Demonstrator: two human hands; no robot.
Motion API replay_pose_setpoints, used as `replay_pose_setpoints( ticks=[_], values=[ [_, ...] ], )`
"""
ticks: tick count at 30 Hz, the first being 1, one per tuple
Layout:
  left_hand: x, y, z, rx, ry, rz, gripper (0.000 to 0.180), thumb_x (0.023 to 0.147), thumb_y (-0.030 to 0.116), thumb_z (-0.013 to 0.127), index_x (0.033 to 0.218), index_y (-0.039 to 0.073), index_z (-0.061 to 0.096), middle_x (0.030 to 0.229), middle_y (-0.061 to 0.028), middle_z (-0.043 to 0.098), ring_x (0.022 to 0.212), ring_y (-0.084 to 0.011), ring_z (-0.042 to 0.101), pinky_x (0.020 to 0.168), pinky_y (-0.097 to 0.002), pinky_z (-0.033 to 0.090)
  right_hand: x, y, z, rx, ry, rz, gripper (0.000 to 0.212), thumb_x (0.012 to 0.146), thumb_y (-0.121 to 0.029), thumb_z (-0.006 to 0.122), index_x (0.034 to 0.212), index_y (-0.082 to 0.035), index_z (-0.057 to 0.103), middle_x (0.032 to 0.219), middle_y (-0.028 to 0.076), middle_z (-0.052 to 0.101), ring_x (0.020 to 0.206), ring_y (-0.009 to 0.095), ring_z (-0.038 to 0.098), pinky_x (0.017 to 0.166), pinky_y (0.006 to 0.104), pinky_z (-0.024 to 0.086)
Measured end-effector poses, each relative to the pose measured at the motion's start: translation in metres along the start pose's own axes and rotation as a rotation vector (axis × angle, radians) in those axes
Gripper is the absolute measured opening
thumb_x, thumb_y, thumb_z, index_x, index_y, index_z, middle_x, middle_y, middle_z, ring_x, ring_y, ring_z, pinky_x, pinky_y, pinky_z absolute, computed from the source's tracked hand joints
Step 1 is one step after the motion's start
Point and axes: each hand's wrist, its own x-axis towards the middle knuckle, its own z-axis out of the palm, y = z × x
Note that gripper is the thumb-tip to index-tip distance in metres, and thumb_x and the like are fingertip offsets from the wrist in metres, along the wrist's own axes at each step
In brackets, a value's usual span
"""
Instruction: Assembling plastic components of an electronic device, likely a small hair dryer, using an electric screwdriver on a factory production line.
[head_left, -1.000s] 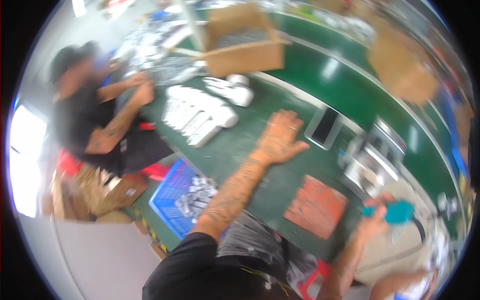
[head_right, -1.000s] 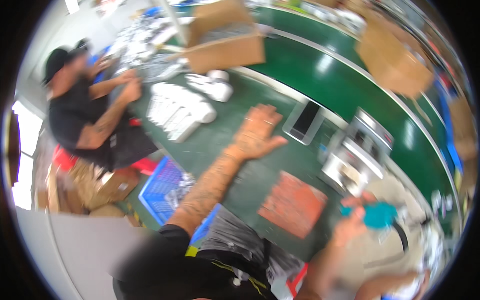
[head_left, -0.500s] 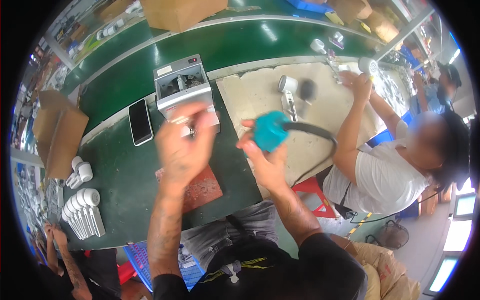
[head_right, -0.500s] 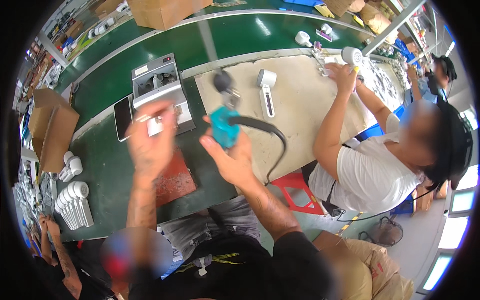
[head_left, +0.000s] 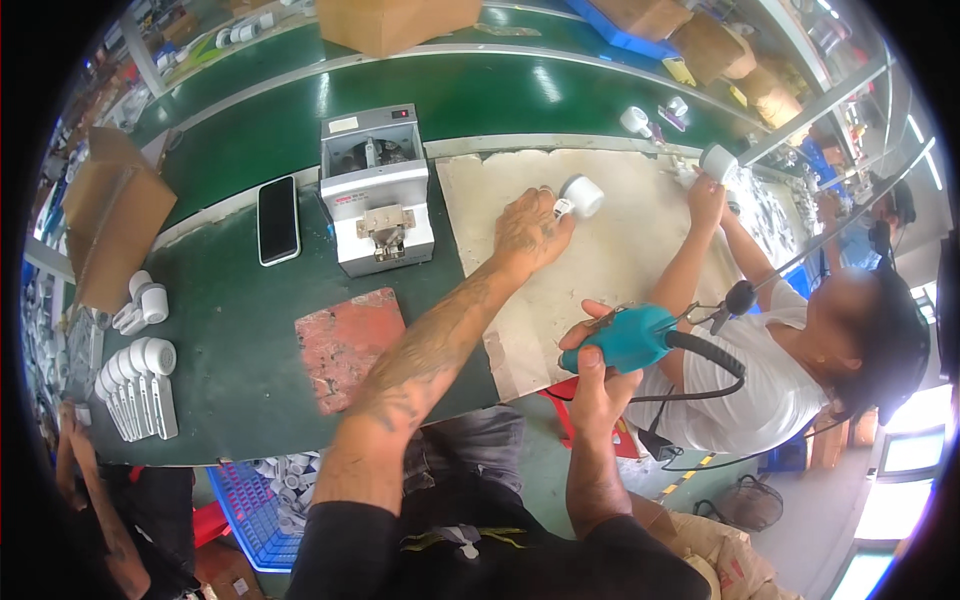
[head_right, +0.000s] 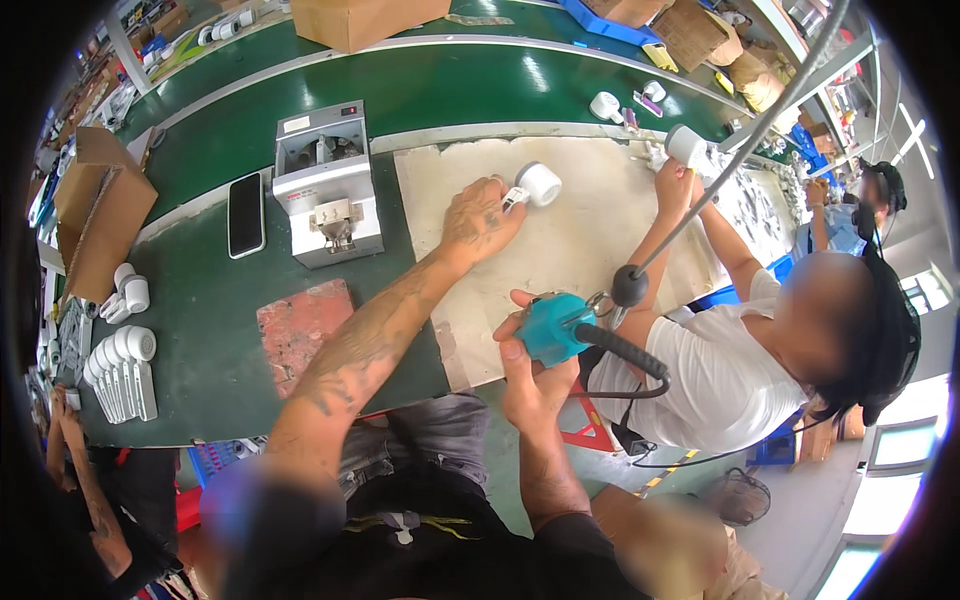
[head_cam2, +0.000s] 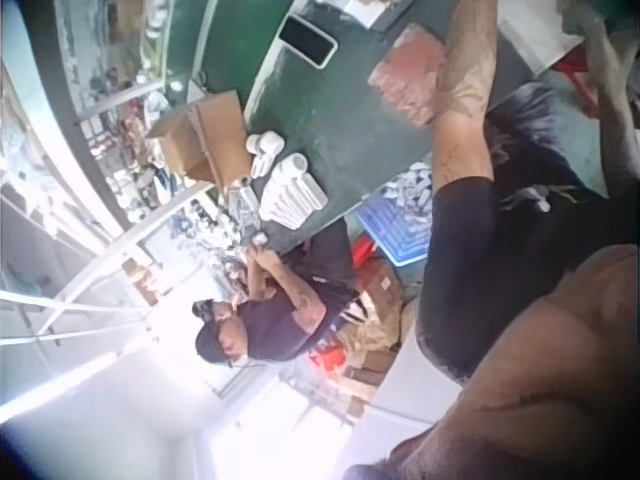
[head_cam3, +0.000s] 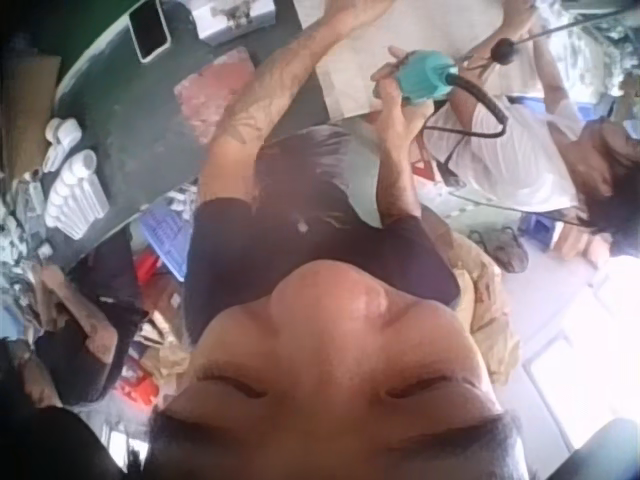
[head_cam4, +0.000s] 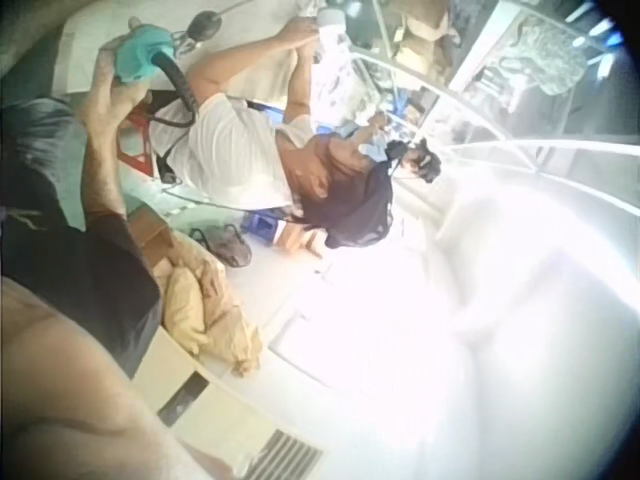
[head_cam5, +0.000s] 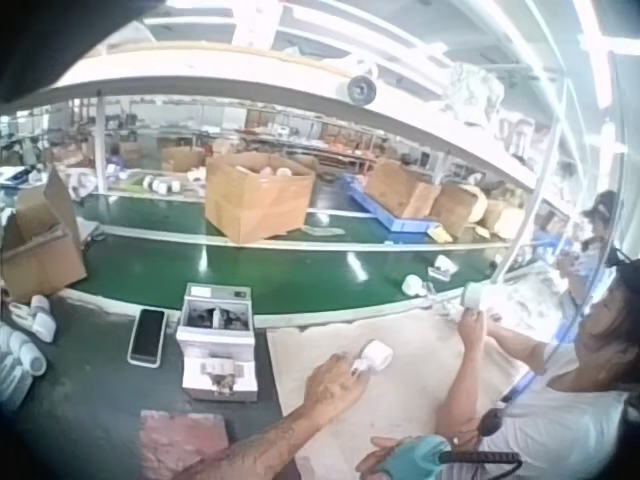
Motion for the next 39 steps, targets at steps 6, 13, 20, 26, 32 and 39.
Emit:
replay_pose_setpoints(
  ticks=[6,13,20,26,32,39],
  values=[
    [-0.105,0.004,-0.126,-0.05,0.017,0.153,0.024,0.093,0.025,0.068,0.104,0.003,0.066,0.097,-0.015,0.068,0.095,-0.0362,0.068,0.085,-0.0442,0.053,0.014,-0.007,0.018,0.106,-0.134,0.106,0.056,0.098,-0.04,0.067,0.123,0.008,0.054,0.09,0.009,0.062,0.083,0.019,0.062,0.073,0.0308,0.048],
    [-0.187,-0.074,-0.207,0.141,-0.087,0.157,0.023,0.093,0.024,0.068,0.109,0.007,0.069,0.104,-0.0108,0.065,0.105,-0.0347,0.062,0.094,-0.0495,0.046,0.036,-0.005,0.085,0.535,-0.434,0.107,0.069,0.095,-0.069,0.057,0.107,0.0,0.054,0.069,0.006,0.05,0.056,0.018,0.046,0.055,0.0335,0.041],
    [-0.196,-0.092,-0.206,0.108,0.025,0.217,0.022,0.096,0.025,0.066,0.11,0.012,0.076,0.111,-0.004,0.066,0.109,-0.0272,0.056,0.101,-0.042,0.041,0.096,-0.002,0.188,0.295,-0.317,-0.128,0.048,0.105,-0.043,0.057,0.108,0.005,0.062,0.069,0.006,0.055,0.06,0.019,0.057,0.057,0.0329,0.046],
    [-0.198,-0.087,-0.189,0.212,0.148,0.192,0.023,0.093,0.026,0.069,0.112,0.014,0.074,0.115,-0.0043,0.066,0.11,-0.0275,0.057,0.1,-0.044,0.042,0.104,0.022,0.219,0.199,-0.374,-0.126,0.039,0.104,-0.036,0.061,0.1,0.003,0.06,0.069,0.005,0.056,0.059,0.017,0.056,0.056,0.0306,0.046],
    [-0.194,-0.083,-0.188,0.178,0.123,0.281,0.032,0.09,0.033,0.073,0.118,0.016,0.071,0.117,-0.0054,0.066,0.109,-0.0284,0.059,0.1,-0.045,0.043,0.104,0.036,0.211,0.22,-0.347,-0.126,0.034,0.104,-0.031,0.061,0.093,0.001,0.057,0.069,0.006,0.055,0.059,0.017,0.056,0.055,0.0312,0.047],
    [-0.193,-0.086,-0.197,0.129,0.125,0.169,0.04,0.089,0.035,0.073,0.119,0.008,0.069,0.112,-0.0092,0.065,0.107,-0.0302,0.058,0.098,-0.0456,0.044,0.082,0.012,0.194,0.102,-0.414,0.017,0.042,0.104,-0.038,0.061,0.103,0.004,0.06,0.068,0.006,0.054,0.06,0.018,0.056,0.058,0.0321,0.047]
  ],
)
